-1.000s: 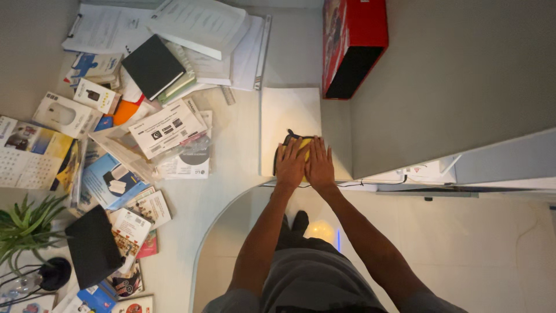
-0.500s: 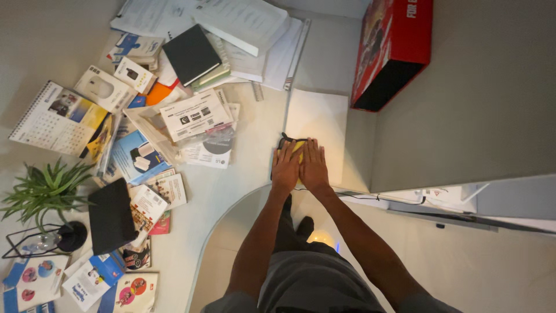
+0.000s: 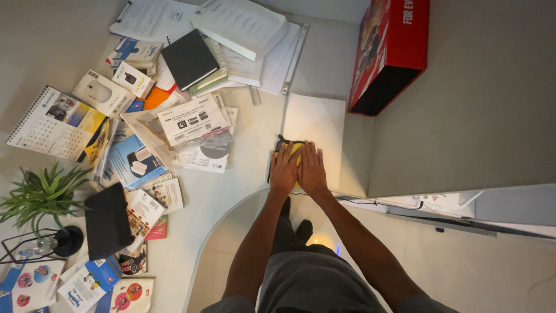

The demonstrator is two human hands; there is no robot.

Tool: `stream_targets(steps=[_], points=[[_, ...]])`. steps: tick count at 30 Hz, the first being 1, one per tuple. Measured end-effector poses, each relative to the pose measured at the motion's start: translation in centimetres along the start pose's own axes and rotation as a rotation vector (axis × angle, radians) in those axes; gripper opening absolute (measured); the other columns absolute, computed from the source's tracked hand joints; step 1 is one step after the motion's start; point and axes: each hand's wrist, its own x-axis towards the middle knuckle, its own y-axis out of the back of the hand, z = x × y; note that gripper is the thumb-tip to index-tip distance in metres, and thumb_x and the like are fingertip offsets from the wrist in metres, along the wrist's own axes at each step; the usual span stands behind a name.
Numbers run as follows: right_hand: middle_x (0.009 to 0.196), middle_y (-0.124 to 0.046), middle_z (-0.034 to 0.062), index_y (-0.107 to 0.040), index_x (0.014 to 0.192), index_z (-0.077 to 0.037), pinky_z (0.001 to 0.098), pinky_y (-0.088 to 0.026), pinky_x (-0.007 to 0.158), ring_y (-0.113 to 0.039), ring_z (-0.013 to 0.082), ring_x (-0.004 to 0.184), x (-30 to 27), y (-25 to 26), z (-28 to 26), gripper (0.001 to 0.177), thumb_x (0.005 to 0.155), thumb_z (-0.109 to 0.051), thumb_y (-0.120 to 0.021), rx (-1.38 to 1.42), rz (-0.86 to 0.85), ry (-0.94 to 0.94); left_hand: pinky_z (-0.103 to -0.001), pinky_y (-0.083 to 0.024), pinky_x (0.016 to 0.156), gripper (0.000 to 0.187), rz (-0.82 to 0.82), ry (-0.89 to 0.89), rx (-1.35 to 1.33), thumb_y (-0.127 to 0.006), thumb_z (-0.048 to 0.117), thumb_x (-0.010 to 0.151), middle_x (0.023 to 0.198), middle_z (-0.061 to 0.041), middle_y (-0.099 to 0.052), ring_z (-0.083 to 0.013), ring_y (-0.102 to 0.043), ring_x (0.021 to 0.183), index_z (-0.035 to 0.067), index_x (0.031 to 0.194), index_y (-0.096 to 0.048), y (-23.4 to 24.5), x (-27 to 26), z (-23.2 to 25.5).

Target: The person wipes a white document with a yellow cloth on a cluttered white table. The person moves a red box to the side, picks up the document, and repeatedly rubs the surface with the cloth, flipping the document over to clean both sides.

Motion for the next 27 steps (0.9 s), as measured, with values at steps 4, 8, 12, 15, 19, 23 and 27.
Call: stream_targets(steps=[4, 8, 12, 15, 19, 23, 27], points=[[0.166, -0.025, 0.0247, -0.030, 0.156, 0.008, 0.0548, -0.011, 0.126, -0.018, 0.0370, 0.157, 0.3, -0.1, 0.7, 0.063, 0.103, -0.024, -0.042, -0.038, 0.006, 0.008, -0.056, -0.017, 0.124, 0.059, -0.020, 0.012, 0.036, -0.060, 0.029, 0.097, 0.164, -0.005, -0.037, -0.0276, -0.028, 0.154, 0.027, 0.154, -0.046, -0.8, 0.9, 0.3], [0.167, -0.025, 0.0222, -0.030, 0.157, 0.006, 0.0546, -0.011, 0.127, -0.018, 0.0356, 0.158, 0.1, 0.1, 1.5, 0.064, 0.102, -0.024, -0.044, -0.019, 0.023, -0.026, -0.058, -0.017, 0.125, 0.058, -0.002, -0.004, 0.037, -0.061, 0.031, 0.097, 0.164, -0.003, -0.038, -0.0274, -0.027, 0.156, 0.030, 0.153, -0.047, -1.2, 1.5, 0.9], [0.168, -0.025, 0.0206, -0.029, 0.158, 0.006, 0.0548, -0.011, 0.128, -0.017, 0.0339, 0.159, -0.4, 0.4, 2.4, 0.065, 0.101, -0.022, -0.044, -0.017, -0.015, -0.072, -0.063, -0.015, 0.122, 0.060, -0.016, -0.040, 0.072, -0.063, 0.033, 0.093, 0.163, -0.005, -0.039, -0.0279, -0.028, 0.153, 0.030, 0.152, -0.049, -1.3, 2.1, 1.8], [0.167, -0.023, 0.0230, -0.028, 0.157, 0.007, 0.0560, -0.011, 0.126, -0.016, 0.0365, 0.158, -0.6, 0.8, 3.4, 0.067, 0.099, -0.022, -0.045, -0.079, 0.000, -0.088, -0.063, -0.015, 0.124, 0.060, 0.000, -0.099, 0.046, -0.064, 0.034, 0.093, 0.161, -0.006, -0.041, -0.0282, -0.029, 0.154, 0.028, 0.151, -0.050, -1.8, 2.6, 2.6], [0.168, -0.023, 0.0218, -0.028, 0.158, 0.005, 0.0566, -0.011, 0.126, -0.016, 0.0356, 0.158, -1.7, 1.9, 4.9, 0.065, 0.100, -0.021, -0.043, -0.052, 0.006, -0.182, -0.063, -0.014, 0.125, 0.059, 0.003, -0.164, 0.049, -0.065, 0.033, 0.094, 0.161, -0.006, -0.043, -0.0279, -0.031, 0.153, 0.028, 0.151, -0.051, -3.0, 3.3, 4.7], [0.167, -0.024, 0.0225, -0.029, 0.158, 0.004, 0.0579, -0.011, 0.126, -0.017, 0.0352, 0.157, -2.8, 2.7, 6.6, 0.064, 0.101, -0.022, -0.041, -0.083, 0.008, -0.256, -0.062, -0.014, 0.124, 0.059, -0.049, -0.198, -0.014, -0.065, 0.034, 0.092, 0.161, -0.006, -0.041, -0.0280, -0.032, 0.152, 0.028, 0.150, -0.052, -3.7, 3.9, 6.9], [0.165, -0.025, 0.0243, -0.028, 0.157, 0.007, 0.0585, -0.011, 0.126, -0.017, 0.0361, 0.157, -3.6, 2.4, 7.9, 0.063, 0.103, -0.023, -0.039, -0.158, -0.033, -0.294, -0.063, -0.013, 0.124, 0.058, -0.060, -0.257, -0.023, -0.064, 0.034, 0.093, 0.161, -0.006, -0.040, -0.0279, -0.032, 0.152, 0.027, 0.149, -0.053, -4.1, 4.4, 7.8]])
